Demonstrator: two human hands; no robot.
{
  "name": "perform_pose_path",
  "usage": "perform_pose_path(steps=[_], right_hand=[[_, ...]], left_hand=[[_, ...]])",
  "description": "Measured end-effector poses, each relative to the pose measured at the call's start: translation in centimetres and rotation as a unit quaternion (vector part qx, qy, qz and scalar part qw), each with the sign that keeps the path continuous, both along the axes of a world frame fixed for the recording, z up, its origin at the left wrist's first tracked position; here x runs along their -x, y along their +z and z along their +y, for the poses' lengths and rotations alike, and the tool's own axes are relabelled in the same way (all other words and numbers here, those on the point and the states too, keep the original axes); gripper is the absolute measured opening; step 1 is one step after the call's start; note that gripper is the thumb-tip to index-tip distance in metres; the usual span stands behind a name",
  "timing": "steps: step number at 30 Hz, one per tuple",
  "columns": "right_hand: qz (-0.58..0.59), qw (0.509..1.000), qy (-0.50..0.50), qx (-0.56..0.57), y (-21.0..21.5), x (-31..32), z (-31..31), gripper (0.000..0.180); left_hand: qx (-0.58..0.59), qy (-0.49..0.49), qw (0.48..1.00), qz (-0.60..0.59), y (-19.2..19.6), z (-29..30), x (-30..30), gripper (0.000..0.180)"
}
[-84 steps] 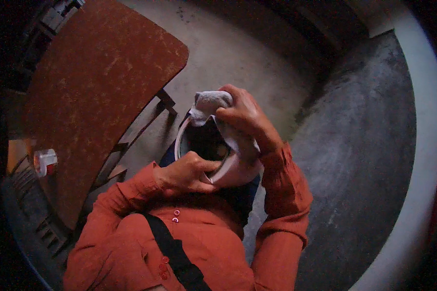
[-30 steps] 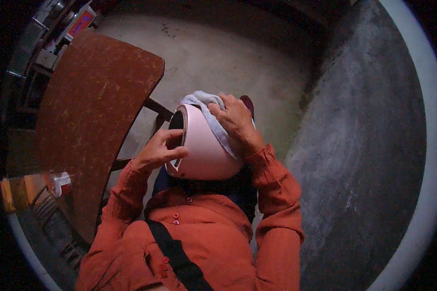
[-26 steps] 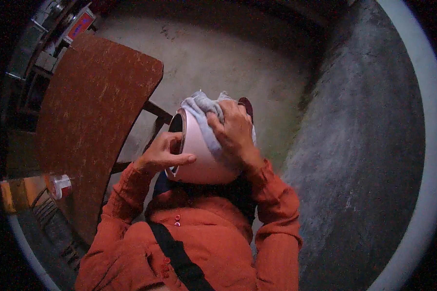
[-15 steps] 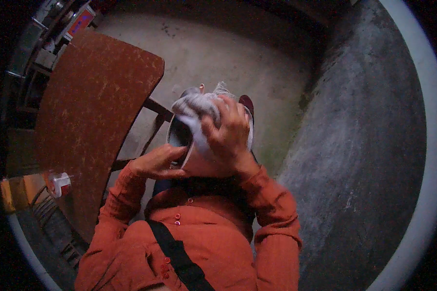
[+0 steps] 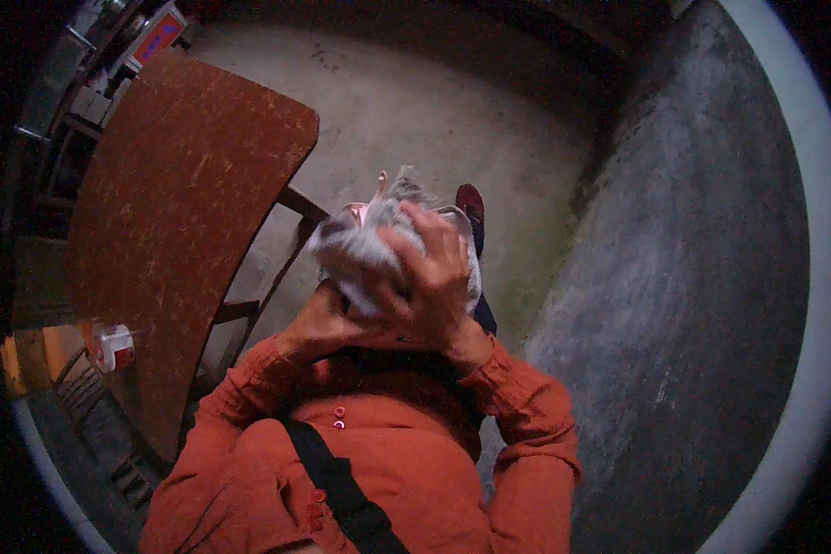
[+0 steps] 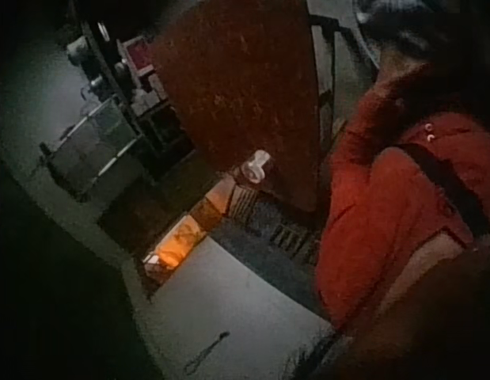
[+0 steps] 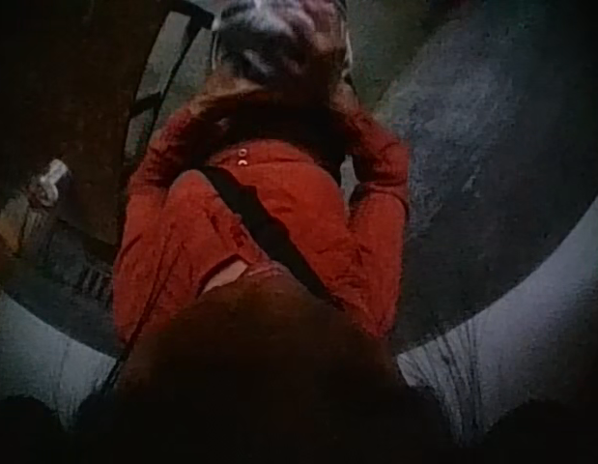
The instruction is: The person sits on the floor and wipes the exterior and interior of a pink electric kettle using a grey cloth. They rotate the kettle to clean all sides, including the base and the inside of the lid.
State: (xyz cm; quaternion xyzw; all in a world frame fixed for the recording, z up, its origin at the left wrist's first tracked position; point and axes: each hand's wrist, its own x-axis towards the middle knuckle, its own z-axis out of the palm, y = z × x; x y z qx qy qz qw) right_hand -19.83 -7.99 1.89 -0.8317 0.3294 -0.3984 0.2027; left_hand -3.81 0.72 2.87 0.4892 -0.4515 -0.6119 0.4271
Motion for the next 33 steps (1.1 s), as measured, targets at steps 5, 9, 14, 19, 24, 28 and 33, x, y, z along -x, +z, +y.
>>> perform_pose_path(steps=[5, 9, 14, 19, 24, 28, 33], right_hand=[[-0.032, 0.984, 0.143, 0.104, -0.7, 2.3, -1.1, 0.039], [-0.048, 0.987, 0.058, -0.145, -3.9, 4.2, -4.3, 0.037], [0.034, 0.933, -0.036, -0.356, -4.0, 2.7, -6.5, 0.039], [0.033, 0.992, 0.014, -0.124, 0.5, -1.7, -2.7, 0.034], [0.033, 0.997, 0.050, -0.049, 1.5, -1.0, -1.0, 0.037], [0.018, 0.940, 0.036, -0.339, -4.2, 1.3, -6.2, 0.040], [0.035, 0.852, 0.021, -0.522, -5.7, 2.2, -7.7, 0.047]], left_hand=[[0.068, -0.016, 0.996, -0.050, -1.0, 1.0, -0.6, 0.056], [0.015, -0.068, 0.996, -0.050, -0.6, 1.2, -1.5, 0.051], [0.012, -0.103, 0.993, -0.047, 0.0, 1.4, -1.7, 0.044], [0.009, -0.114, 0.990, -0.077, -0.3, 1.4, -2.3, 0.049], [0.055, -0.117, 0.986, -0.102, -1.9, 2.2, -3.4, 0.043], [0.030, -0.185, 0.978, -0.094, -0.7, 1.1, -3.4, 0.039], [0.041, -0.234, 0.965, -0.113, -1.1, 0.8, -5.0, 0.041]])
